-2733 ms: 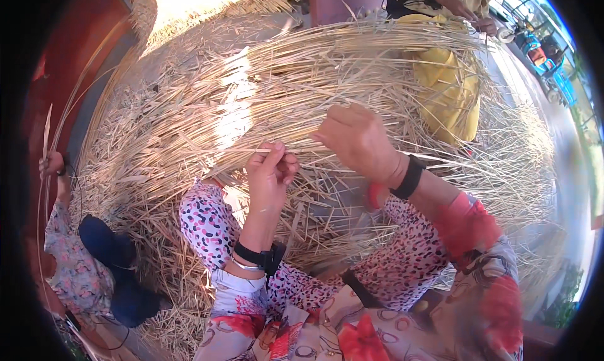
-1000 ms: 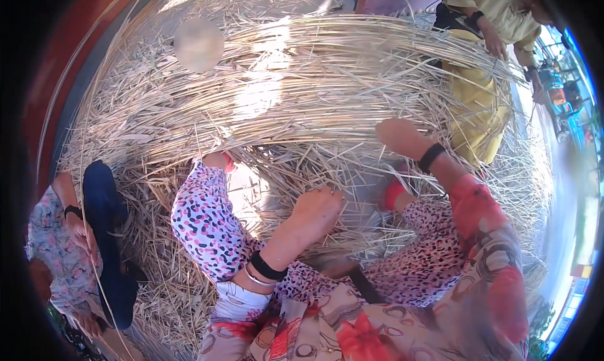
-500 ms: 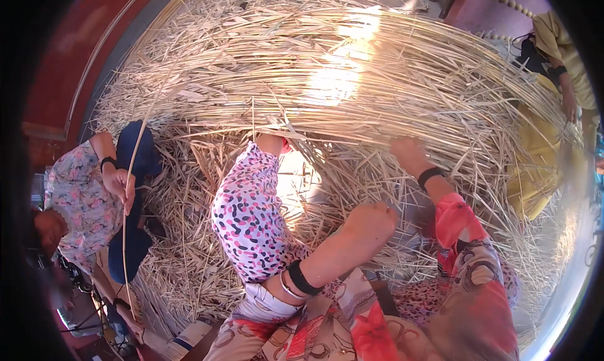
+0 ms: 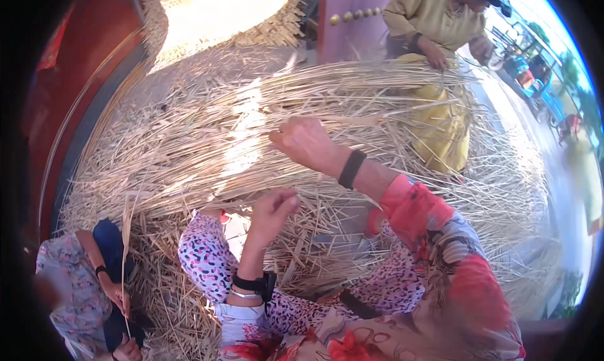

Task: The recorder is weaving or processing long strands of straw along with other people.

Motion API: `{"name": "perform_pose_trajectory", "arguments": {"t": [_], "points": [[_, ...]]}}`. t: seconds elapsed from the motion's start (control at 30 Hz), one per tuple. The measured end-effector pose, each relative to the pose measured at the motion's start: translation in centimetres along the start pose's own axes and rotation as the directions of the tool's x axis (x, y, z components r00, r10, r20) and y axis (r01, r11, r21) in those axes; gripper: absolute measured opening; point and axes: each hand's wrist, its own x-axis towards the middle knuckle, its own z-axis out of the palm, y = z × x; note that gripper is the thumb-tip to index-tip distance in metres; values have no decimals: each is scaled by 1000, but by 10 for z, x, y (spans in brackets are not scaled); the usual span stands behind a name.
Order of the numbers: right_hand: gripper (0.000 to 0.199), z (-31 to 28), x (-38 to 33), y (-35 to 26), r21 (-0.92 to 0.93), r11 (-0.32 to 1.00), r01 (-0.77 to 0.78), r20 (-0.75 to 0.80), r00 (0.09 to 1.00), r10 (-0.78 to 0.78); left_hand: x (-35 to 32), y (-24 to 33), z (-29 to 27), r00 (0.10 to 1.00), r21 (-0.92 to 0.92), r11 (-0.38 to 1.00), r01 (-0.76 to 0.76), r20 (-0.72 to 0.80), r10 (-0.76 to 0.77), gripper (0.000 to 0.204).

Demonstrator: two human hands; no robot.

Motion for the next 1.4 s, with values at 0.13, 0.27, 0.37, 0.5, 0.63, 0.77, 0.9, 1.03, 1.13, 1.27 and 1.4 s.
{"name": "perform_pose_trajectory", "arguments": {"t": [0.13,0.27,0.37,0.5,0.63,0.77,0.9,1.03,1.13,1.27,1.4], "points": [[23,-52,-28,9,-36,998,-41,-29,999,40,0,11,-28,970,-372,928,27,-214,-113,27],[27,-100,-78,24,25,987,-161,170,973,155,7,18,-19,973,-698,715,-36,-189,-135,40],[29,-104,-113,37,73,977,-201,149,971,189,7,0,-37,940,-764,636,-110,-288,-183,37],[32,-102,-144,55,84,936,-341,224,922,316,13,-76,-92,936,-824,564,-57,-241,-257,19],[31,-79,-164,62,97,907,-409,273,888,371,12,-40,-55,884,-811,577,97,-196,-424,17],[27,-51,-140,47,246,941,-234,268,949,166,10,-45,-36,958,-756,624,196,12,-286,19],[20,-96,-172,78,213,917,-339,269,922,278,40,-32,2,951,-854,500,145,-18,-308,21],[16,-80,-180,89,291,843,-452,395,859,325,27,-47,-34,884,-802,597,-18,-292,-366,16],[19,-63,-161,60,431,803,-413,329,900,286,24,-38,-14,903,-760,646,74,-224,-367,14],[19,-46,-136,27,479,835,-269,261,953,157,16,-31,10,926,-753,639,156,-114,-361,14],[16,-56,-137,38,463,785,-412,336,901,275,12,-31,-3,893,-778,627,51,-245,-377,16]]}}
